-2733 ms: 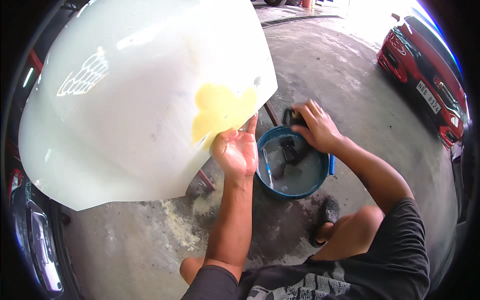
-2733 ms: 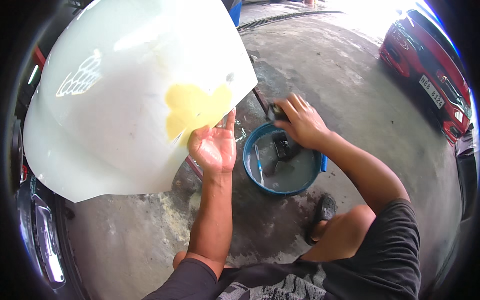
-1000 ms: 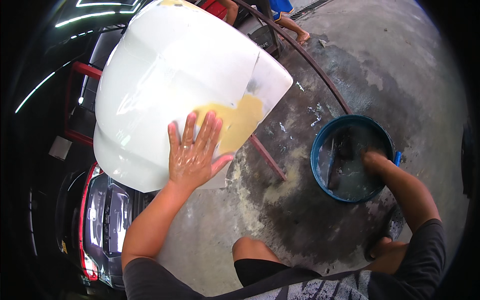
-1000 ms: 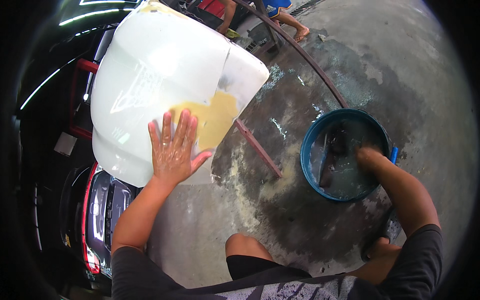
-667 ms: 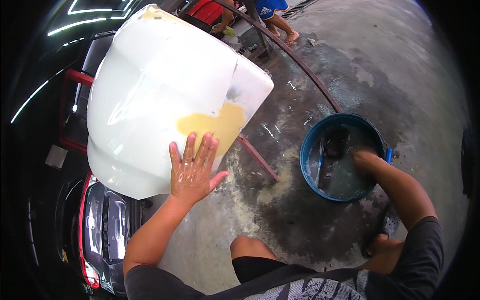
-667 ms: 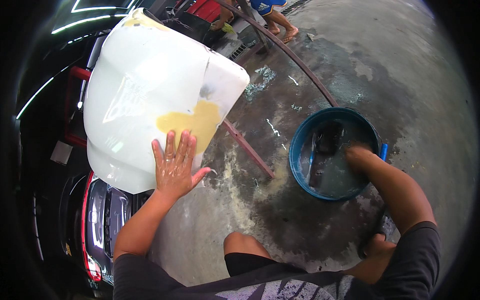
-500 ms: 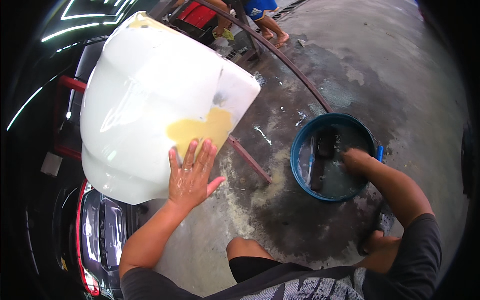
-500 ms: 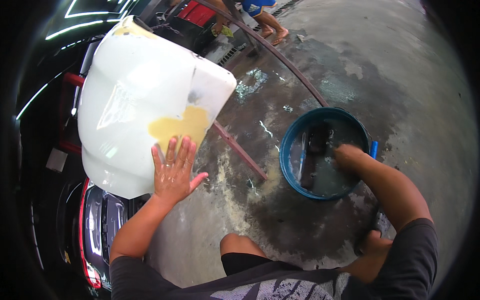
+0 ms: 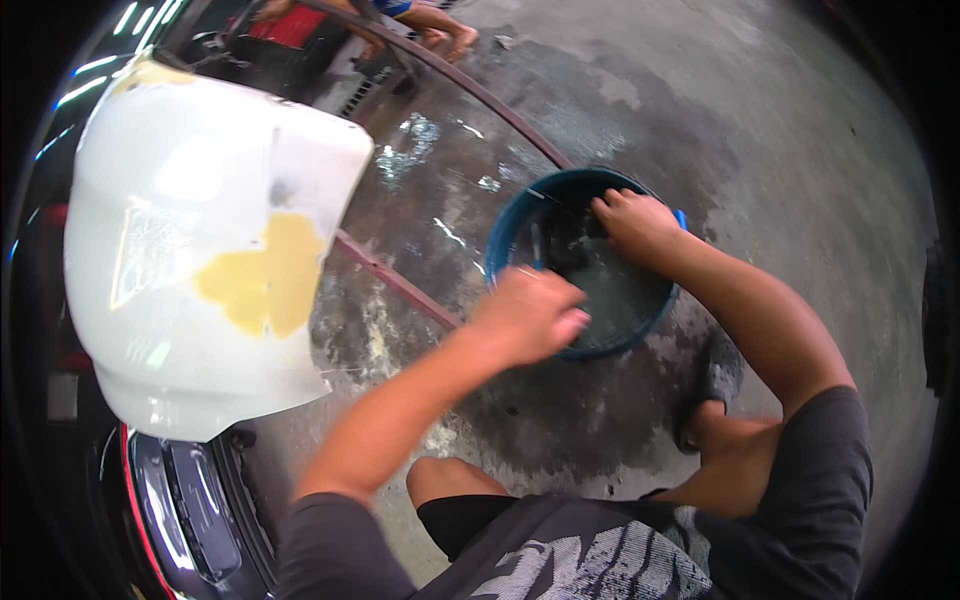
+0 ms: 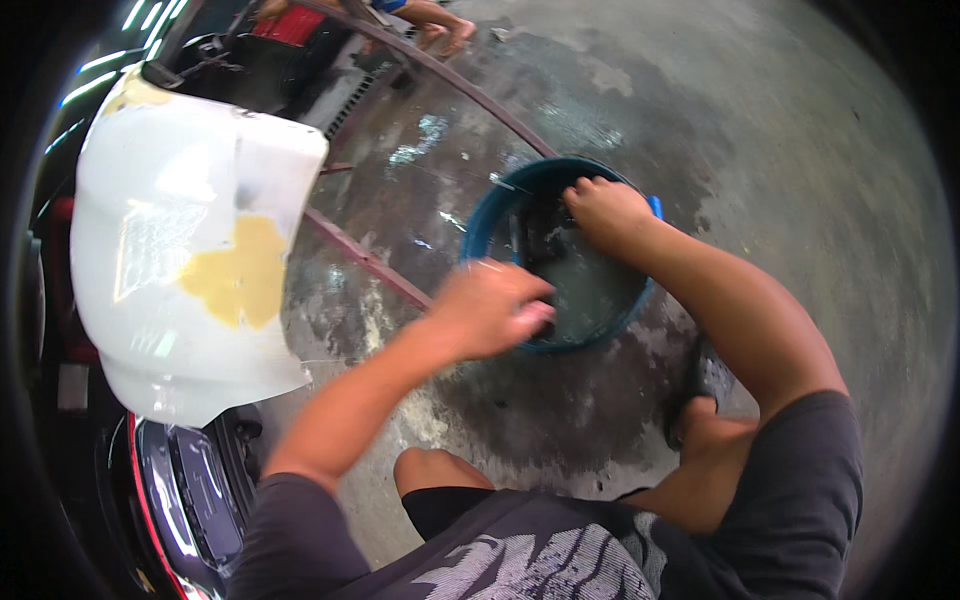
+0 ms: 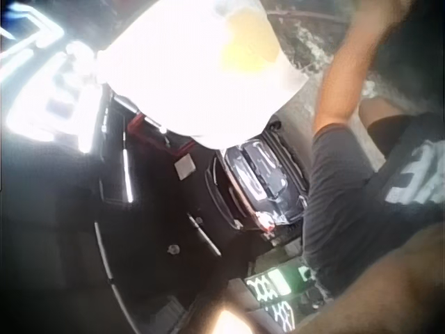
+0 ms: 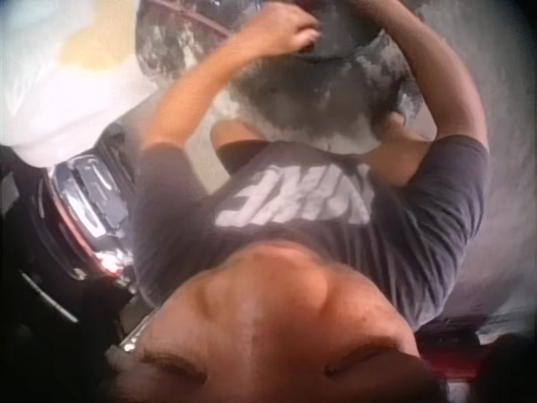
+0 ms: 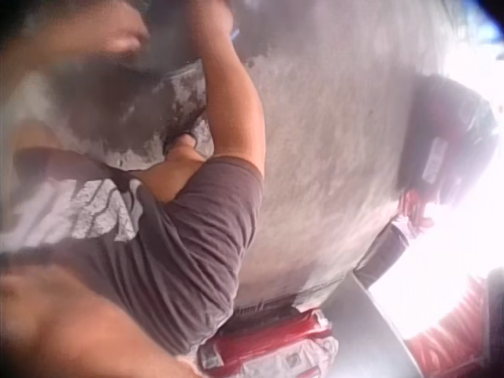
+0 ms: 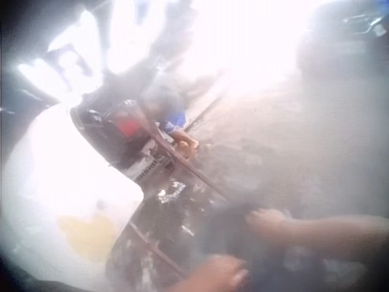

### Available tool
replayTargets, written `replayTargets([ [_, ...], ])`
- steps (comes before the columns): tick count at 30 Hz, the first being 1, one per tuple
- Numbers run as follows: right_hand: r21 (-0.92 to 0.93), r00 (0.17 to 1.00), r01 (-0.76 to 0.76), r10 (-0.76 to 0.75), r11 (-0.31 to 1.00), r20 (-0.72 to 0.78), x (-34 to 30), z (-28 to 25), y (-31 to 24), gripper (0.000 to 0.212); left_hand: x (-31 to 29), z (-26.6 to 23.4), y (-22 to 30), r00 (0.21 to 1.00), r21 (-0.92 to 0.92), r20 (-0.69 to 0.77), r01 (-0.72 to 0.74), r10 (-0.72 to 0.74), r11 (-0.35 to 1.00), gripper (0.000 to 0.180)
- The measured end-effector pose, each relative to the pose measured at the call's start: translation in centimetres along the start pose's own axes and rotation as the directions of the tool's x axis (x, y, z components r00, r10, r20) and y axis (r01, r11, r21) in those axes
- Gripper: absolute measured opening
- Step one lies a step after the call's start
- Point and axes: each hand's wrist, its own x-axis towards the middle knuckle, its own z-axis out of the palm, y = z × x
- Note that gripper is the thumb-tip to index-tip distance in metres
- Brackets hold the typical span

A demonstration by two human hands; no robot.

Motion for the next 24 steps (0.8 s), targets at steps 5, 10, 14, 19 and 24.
replayTargets([
  [5,0.136,0.989,0.059,-0.040,0.989,-0.144,0.2,0.8,-1.3,0.057,10.6,16.5,-3.4,0.935,-0.356,0.310,0.284,-0.175,0.890,0.052],
  [10,0.288,0.933,0.113,-0.002,0.951,-0.359,-1.1,-0.2,-0.3,0.062,16.0,20.5,-6.1,0.864,-0.221,0.472,0.309,-0.176,0.925,0.050],
  [14,0.216,0.952,0.220,-0.160,0.951,-0.263,-1.2,0.5,0.3,0.062,16.5,23.9,-5.8,0.844,-0.186,0.496,0.333,-0.205,0.924,0.048],
  [19,0.162,0.992,0.122,-0.123,0.979,-0.002,-0.9,-0.7,-0.4,0.048,14.6,26.3,-5.8,0.825,-0.180,0.515,0.369,-0.232,0.912,0.045],
  [24,0.043,0.985,0.058,-0.064,0.997,0.160,-0.3,0.3,-0.1,0.034,15.1,23.2,-5.5,0.811,-0.312,0.566,0.376,-0.147,0.872,0.042],
])
